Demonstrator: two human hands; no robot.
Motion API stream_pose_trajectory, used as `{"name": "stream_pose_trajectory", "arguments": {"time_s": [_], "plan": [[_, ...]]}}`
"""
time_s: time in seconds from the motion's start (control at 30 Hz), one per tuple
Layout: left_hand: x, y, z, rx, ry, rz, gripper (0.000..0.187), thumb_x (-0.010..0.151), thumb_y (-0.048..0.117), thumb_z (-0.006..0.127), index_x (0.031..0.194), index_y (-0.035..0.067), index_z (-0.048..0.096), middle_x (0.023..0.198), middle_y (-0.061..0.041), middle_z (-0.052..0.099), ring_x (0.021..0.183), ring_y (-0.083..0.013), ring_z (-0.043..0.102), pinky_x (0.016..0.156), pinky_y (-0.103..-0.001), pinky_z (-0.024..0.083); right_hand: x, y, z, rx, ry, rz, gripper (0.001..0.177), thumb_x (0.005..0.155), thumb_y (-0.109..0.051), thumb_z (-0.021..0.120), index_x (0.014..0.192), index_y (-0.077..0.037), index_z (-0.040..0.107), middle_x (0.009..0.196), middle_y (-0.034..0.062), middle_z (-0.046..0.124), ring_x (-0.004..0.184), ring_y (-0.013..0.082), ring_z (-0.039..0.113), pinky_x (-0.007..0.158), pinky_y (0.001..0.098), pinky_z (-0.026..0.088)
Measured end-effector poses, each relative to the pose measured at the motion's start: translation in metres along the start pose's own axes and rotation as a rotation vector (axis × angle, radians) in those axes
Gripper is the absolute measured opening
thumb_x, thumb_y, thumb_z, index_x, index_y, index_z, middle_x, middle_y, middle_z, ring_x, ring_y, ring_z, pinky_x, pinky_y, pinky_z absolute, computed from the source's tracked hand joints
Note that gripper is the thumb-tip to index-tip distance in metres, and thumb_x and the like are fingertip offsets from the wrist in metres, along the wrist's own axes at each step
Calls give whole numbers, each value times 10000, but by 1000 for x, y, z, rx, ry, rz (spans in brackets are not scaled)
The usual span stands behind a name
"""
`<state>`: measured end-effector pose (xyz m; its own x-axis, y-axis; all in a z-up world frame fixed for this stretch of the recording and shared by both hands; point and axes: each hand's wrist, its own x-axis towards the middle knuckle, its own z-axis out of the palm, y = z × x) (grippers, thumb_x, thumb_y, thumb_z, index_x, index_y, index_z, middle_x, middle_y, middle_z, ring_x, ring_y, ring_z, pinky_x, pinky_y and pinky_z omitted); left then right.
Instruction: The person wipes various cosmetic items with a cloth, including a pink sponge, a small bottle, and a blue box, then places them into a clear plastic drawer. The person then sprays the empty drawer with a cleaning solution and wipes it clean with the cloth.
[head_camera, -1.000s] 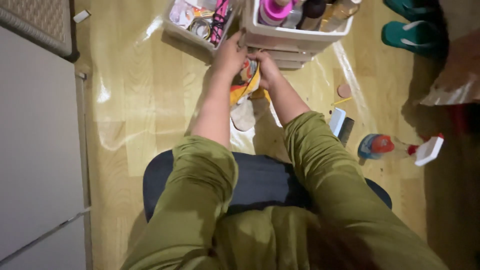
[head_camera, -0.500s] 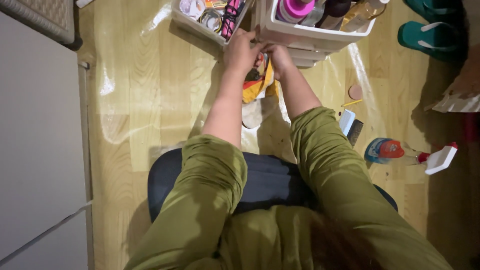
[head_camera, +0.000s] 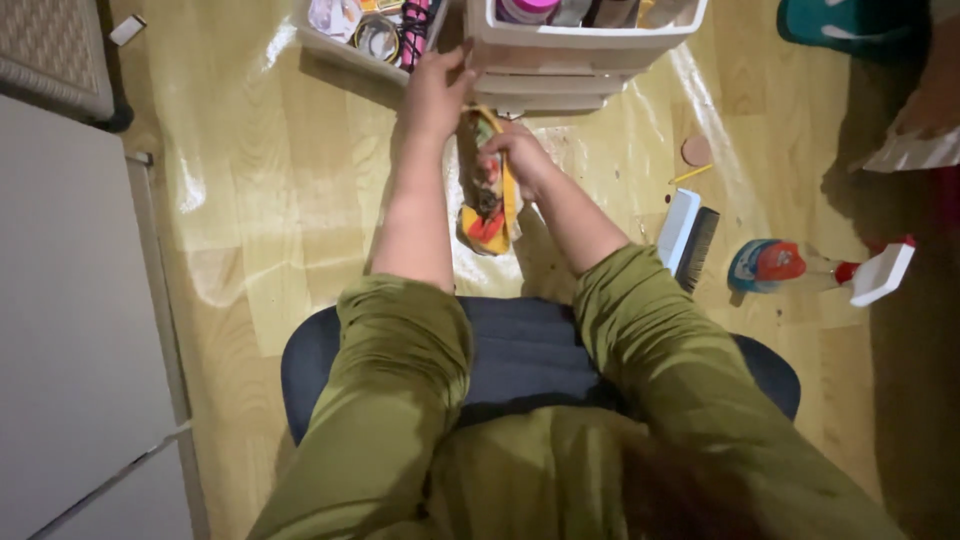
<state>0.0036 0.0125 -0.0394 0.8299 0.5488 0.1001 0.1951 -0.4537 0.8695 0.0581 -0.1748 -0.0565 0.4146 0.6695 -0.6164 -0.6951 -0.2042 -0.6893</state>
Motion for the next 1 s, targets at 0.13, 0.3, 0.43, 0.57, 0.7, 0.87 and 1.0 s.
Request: {"name": "stream_pose_trajectory", "arguments": {"time_s": [0.13, 0.3, 0.43, 0.57, 0.7, 0.87, 1.0], "plan": [[2, -4, -3, -281, -19, -214, 434, 993, 273, 664, 1402, 140, 603, 1261, -65, 669, 824, -164, 757, 675, -317, 621, 4, 5, 1, 310, 36, -219, 122, 904, -45, 536, 1018, -6, 517, 692, 121, 579, 518, 233, 555, 535, 408, 552], [8, -9, -3, -434, 47, -263, 365, 1069, 225, 569, 1410, 115, 643, 833, -35, 748, 615, -99, 628, 566, -289, 535, 33, -19, 3, 338, 216, -362, 123, 879, -53, 571, 978, -42, 498, 647, 101, 572, 484, 226, 554, 518, 400, 564], [5, -5, 5, -356, -73, -261, 522, 906, 146, 734, 1411, 102, 609, 833, -33, 754, 676, -95, 655, 636, -293, 542, 53, -31, 4, 120, 130, -146, 122, 895, -40, 568, 990, 36, 569, 654, 107, 589, 482, 215, 560, 498, 370, 537], [-3, 10, 5, -136, -46, -59, 555, 850, 169, 794, 1380, 116, 639, 879, -55, 741, 793, -166, 712, 752, -327, 566, 36, -13, -1, -100, 69, -266, 182, 844, -7, 534, 1018, 15, 584, 629, 83, 558, 455, 191, 533, 437, 347, 474], [-5, 25, 4, 42, -18, -105, 441, 853, 254, 812, 1262, 132, 701, 931, -67, 763, 864, -225, 731, 785, -375, 556, 1, 25, -9, 8, 105, -160, 257, 861, 17, 547, 1107, 57, 607, 672, 83, 578, 525, 184, 549, 470, 325, 451], [-7, 39, -5, 82, 45, -22, 418, 873, 262, 804, 1250, 117, 698, 967, -111, 754, 903, -287, 721, 802, -410, 554, 21, 40, -18, 550, -7, -75, 270, 956, -85, 513, 1219, -54, 463, 736, 137, 600, 592, 236, 596, 595, 396, 555], [-11, 56, -15, -150, -128, -342, 474, 902, 235, 679, 1364, 176, 592, 976, -115, 742, 844, -323, 740, 760, -429, 581, 63, 24, -21, 416, 34, 22, 236, 1040, -116, 504, 1267, -67, 465, 880, 160, 661, 719, 255, 671, 727, 422, 584]]}}
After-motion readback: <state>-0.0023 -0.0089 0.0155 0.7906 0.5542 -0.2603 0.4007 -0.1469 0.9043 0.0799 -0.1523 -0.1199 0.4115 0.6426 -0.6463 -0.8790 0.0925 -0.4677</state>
